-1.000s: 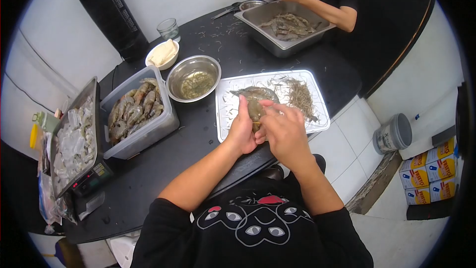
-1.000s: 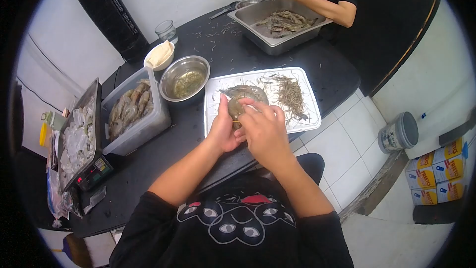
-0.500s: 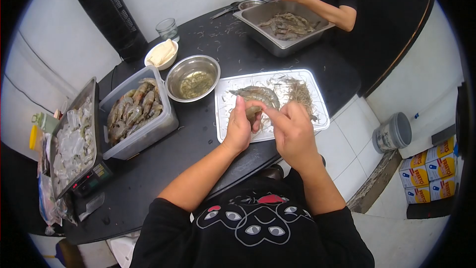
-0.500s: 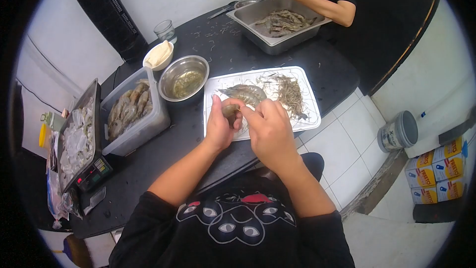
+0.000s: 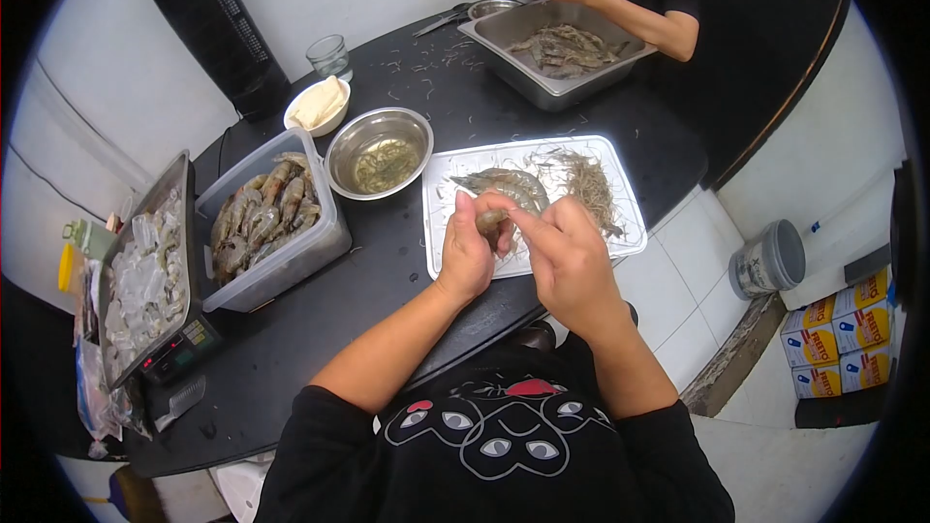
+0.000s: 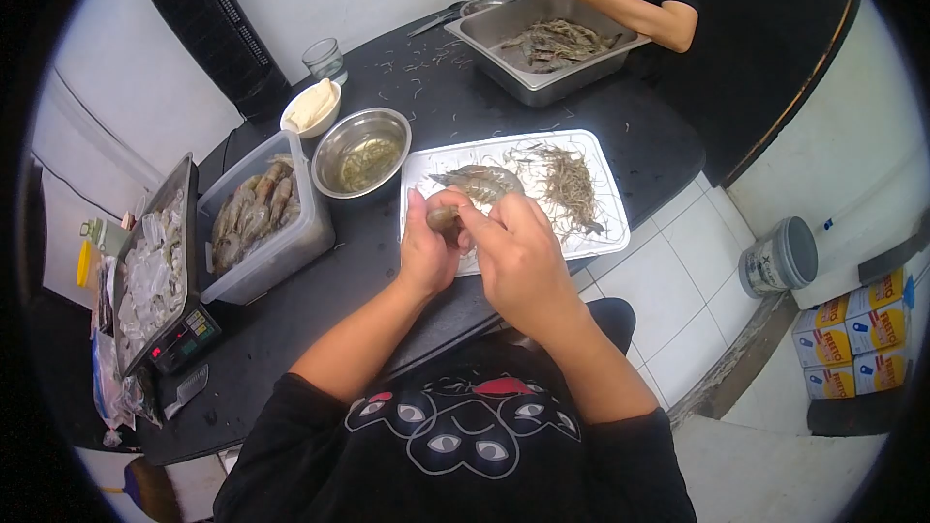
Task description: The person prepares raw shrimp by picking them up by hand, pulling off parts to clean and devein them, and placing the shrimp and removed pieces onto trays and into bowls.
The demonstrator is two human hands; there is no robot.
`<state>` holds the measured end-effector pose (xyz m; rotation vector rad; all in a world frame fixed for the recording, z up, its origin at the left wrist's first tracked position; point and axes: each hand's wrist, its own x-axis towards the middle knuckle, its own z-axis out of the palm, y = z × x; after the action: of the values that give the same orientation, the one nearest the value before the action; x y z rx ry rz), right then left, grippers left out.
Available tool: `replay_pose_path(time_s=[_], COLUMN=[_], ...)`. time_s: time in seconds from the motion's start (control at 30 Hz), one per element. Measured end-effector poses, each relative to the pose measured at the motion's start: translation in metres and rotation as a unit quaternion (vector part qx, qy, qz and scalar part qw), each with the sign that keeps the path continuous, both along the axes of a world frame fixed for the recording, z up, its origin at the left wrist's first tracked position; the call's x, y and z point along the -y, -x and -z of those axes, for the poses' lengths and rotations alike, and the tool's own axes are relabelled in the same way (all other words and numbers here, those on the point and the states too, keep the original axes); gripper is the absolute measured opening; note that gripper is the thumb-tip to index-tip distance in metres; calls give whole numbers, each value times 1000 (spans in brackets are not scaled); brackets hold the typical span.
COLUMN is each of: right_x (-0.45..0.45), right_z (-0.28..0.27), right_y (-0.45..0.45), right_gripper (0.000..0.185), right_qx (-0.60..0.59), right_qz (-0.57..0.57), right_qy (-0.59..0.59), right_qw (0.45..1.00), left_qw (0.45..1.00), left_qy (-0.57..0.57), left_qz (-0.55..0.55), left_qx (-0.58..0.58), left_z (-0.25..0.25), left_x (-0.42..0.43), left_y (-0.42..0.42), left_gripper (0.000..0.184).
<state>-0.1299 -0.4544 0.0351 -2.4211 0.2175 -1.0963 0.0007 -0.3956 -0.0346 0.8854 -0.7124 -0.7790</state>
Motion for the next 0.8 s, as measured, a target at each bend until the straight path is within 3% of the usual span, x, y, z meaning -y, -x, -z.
replay_pose_path(time_s=[0.43, 0.8], right_x=[1, -8], right_z=[-2, 8], right_y=[1, -13], right_gripper=[32, 34], right_qx=[-7, 46], right_qz=[-9, 15], right_qy=[3, -18], right_qw=[1000, 999], left_qw=[999, 996], left_qy=[10, -28], left_qz=[14, -82], left_qx=[-38, -37], left_z=[0, -5], left_x=[0, -3], left_y=[2, 13], left_gripper=[67, 67])
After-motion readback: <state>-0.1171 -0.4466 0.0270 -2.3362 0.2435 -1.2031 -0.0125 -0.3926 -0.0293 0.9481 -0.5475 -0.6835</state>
